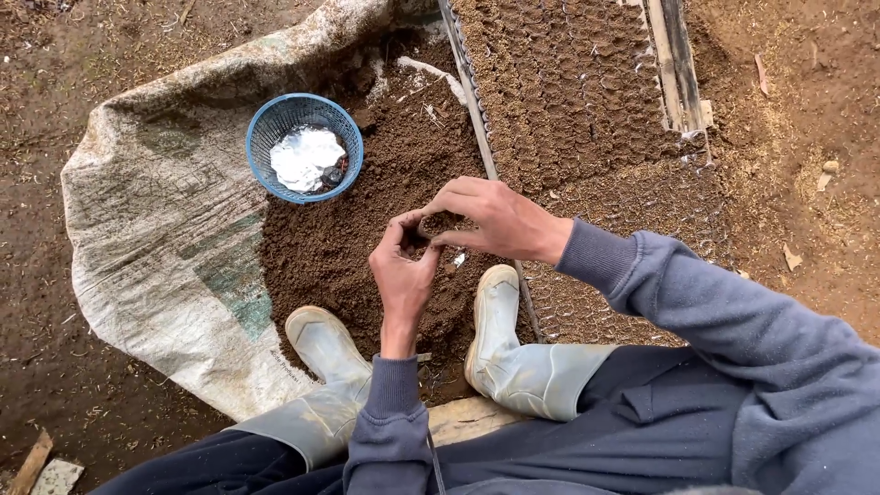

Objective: The person scoops soil from a sack and packs it into a small metal ring mold. They then press the filled mold into a wooden seed tray to create a soil plug and repeat the process to fill the tray.

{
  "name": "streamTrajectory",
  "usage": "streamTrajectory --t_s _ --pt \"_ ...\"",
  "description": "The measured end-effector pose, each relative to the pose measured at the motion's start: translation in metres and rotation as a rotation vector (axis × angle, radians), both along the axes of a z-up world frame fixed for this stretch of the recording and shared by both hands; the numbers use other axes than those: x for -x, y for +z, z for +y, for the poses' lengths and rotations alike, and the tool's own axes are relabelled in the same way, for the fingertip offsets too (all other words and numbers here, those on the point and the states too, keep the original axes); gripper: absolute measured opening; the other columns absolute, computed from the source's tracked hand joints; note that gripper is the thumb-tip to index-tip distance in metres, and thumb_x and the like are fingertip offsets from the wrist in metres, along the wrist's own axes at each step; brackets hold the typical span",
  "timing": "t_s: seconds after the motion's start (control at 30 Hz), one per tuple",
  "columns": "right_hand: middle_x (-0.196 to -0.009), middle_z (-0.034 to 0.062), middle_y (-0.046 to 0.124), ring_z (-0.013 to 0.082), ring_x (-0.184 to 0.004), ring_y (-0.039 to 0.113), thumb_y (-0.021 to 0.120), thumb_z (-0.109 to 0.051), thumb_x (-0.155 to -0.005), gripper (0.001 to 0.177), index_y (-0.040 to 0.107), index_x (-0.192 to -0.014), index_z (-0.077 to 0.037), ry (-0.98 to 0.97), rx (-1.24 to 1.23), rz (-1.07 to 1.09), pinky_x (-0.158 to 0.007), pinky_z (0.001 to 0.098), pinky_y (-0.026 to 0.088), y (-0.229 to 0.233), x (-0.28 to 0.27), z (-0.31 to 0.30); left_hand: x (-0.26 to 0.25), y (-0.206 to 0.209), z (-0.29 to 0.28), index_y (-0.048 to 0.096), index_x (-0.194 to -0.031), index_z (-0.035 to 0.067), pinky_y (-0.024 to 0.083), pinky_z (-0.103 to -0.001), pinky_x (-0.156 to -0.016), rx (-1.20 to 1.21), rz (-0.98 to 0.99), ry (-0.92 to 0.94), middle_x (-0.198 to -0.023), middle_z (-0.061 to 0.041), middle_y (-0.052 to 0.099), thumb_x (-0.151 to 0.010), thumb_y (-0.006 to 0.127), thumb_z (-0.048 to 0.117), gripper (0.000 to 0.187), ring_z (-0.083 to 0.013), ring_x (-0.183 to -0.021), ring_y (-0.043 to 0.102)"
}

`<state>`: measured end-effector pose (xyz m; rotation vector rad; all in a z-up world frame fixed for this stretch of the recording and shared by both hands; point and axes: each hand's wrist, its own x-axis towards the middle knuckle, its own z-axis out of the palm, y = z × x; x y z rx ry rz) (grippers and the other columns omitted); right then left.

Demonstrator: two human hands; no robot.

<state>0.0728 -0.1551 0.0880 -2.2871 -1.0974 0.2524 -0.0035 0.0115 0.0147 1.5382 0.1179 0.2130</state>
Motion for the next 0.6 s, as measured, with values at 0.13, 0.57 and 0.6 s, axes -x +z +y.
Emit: streamTrajectory --t_s 0.13,0.57,0.6 --pt "-0.106 0.0158 0.07 0.0279 -0.101 0.071 0.071 -0.029 -0.097 0.035 0.065 -0.121 -0.004 0.007 0.005 -0.064 -0.086 0.0387 0.061 -0.002 0.0 -0.002 -0.002 0.0 0.002 0.071 -0.095 0.001 0.061 -0.04 -0.069 -0.097 0.0 -0.011 -0.078 -0.016 0.068 -0.087 0.081 0.019 0.022 -0.022 -0.071 0.066" --pt "-0.115 0.0163 0.074 0.0267 -0.102 0.073 0.073 -0.035 -0.093 0.059 0.054 -0.142 -0.008 0.0 -0.108 -0.058 -0.088 0.0403 0.061 -0.001 -0.002 -0.007 -0.004 0.006 0.006 0.076 -0.101 0.005 0.062 -0.041 -0.074 -0.04 -0.037 -0.029 -0.083 -0.017 0.073 -0.083 0.086 0.028 0.031 -0.0218 -0.075 0.07" --pt "-0.118 0.0171 0.073 0.0273 -0.103 0.072 0.075 -0.037 -0.092 0.062 0.053 -0.142 -0.007 -0.001 -0.134 -0.04 -0.089 0.0415 0.06 0.004 -0.002 -0.006 -0.004 0.012 0.006 0.076 -0.105 0.004 0.062 -0.04 -0.076 -0.015 -0.04 -0.024 -0.086 -0.018 0.074 -0.083 0.086 0.022 0.03 -0.0199 -0.077 0.07"
